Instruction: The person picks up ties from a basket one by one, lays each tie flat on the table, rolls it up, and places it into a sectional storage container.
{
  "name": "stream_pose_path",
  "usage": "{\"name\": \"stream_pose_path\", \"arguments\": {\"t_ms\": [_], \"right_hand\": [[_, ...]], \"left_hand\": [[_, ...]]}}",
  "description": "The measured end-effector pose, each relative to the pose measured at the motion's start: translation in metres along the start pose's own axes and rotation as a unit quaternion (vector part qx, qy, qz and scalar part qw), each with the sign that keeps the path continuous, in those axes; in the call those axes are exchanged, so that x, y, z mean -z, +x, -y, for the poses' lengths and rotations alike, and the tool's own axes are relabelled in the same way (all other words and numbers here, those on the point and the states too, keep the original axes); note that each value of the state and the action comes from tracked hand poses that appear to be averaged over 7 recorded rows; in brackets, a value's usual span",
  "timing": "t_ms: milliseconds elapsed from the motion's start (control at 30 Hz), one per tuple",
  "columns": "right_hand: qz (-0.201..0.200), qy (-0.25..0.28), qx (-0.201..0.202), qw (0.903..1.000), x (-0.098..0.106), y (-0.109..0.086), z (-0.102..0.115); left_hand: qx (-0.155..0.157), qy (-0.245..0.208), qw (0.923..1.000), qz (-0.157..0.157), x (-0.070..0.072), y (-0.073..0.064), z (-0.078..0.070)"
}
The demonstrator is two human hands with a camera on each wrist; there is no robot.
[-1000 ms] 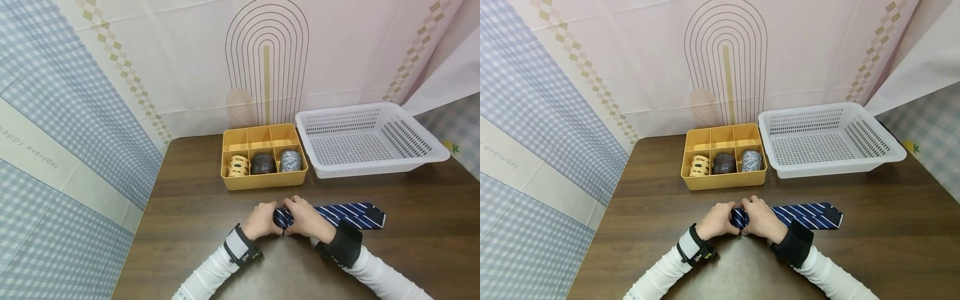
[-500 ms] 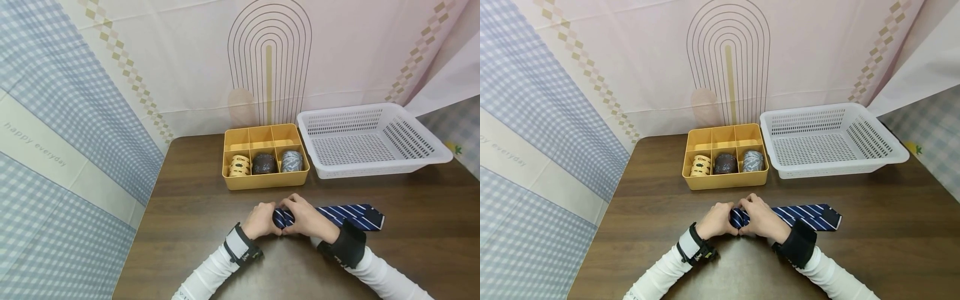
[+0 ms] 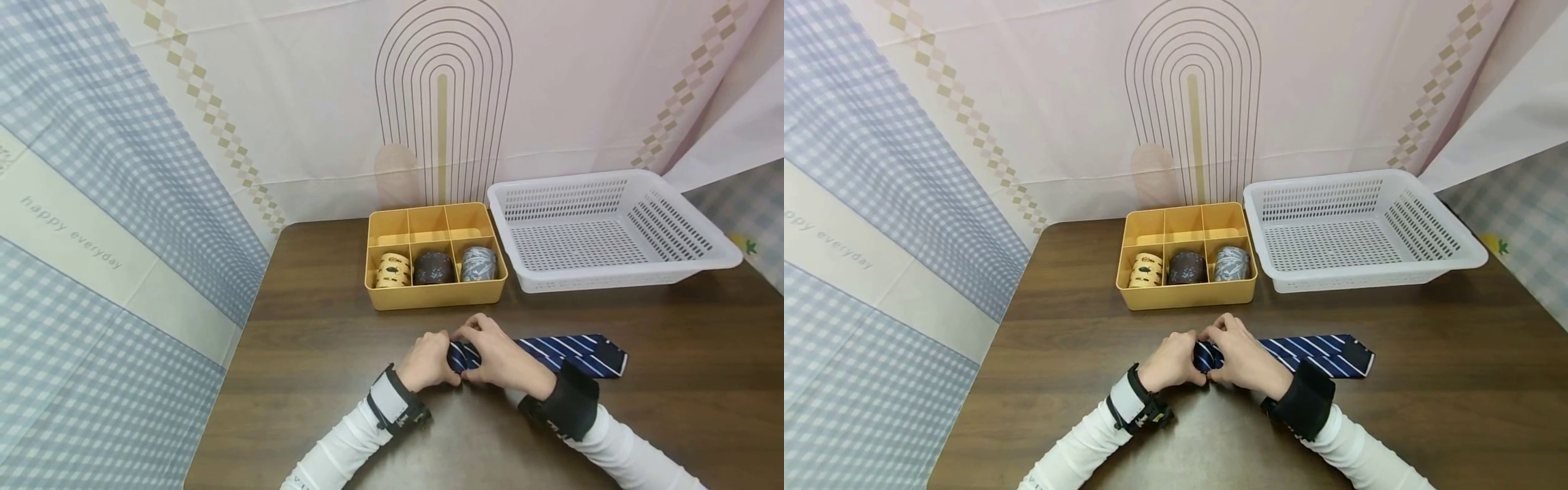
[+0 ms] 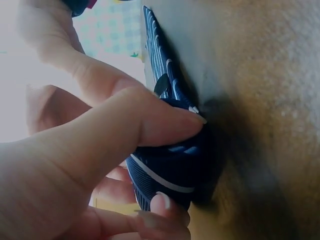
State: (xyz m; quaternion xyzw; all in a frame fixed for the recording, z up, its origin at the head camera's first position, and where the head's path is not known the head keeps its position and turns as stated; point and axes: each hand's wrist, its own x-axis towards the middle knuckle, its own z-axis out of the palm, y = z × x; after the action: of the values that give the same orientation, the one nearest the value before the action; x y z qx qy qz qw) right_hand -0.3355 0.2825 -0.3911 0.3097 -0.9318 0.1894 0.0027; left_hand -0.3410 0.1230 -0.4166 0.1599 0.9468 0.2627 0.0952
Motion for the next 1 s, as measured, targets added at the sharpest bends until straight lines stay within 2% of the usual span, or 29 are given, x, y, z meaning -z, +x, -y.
{"name": "stream_pose_path", "arguments": {"t_ms": [200,333,633,833,1000], "right_hand": [[0.01,0.002,-0.017,0.9998,0.0,0.0,-0.001],[0.019,0.004,-0.033,0.9993,0.001,0.001,-0.001],[0.057,0.002,-0.107,0.9926,0.003,0.002,0.0],[0.054,0.008,-0.117,0.9916,0.002,0.001,-0.001],[0.057,0.016,-0.118,0.9913,0.001,0.001,-0.002]], "left_hand": [[-0.003,0.002,1.0,0.003,0.0,-0.001,0.0],[-0.025,0.0,0.9997,0.002,0.0,-0.001,0.002],[-0.075,-0.022,0.9969,0.007,-0.003,0.003,0.008],[-0.091,-0.034,0.9953,0.0,-0.006,0.006,0.011],[-0.086,-0.026,0.9958,-0.016,-0.008,0.006,0.009]]}}
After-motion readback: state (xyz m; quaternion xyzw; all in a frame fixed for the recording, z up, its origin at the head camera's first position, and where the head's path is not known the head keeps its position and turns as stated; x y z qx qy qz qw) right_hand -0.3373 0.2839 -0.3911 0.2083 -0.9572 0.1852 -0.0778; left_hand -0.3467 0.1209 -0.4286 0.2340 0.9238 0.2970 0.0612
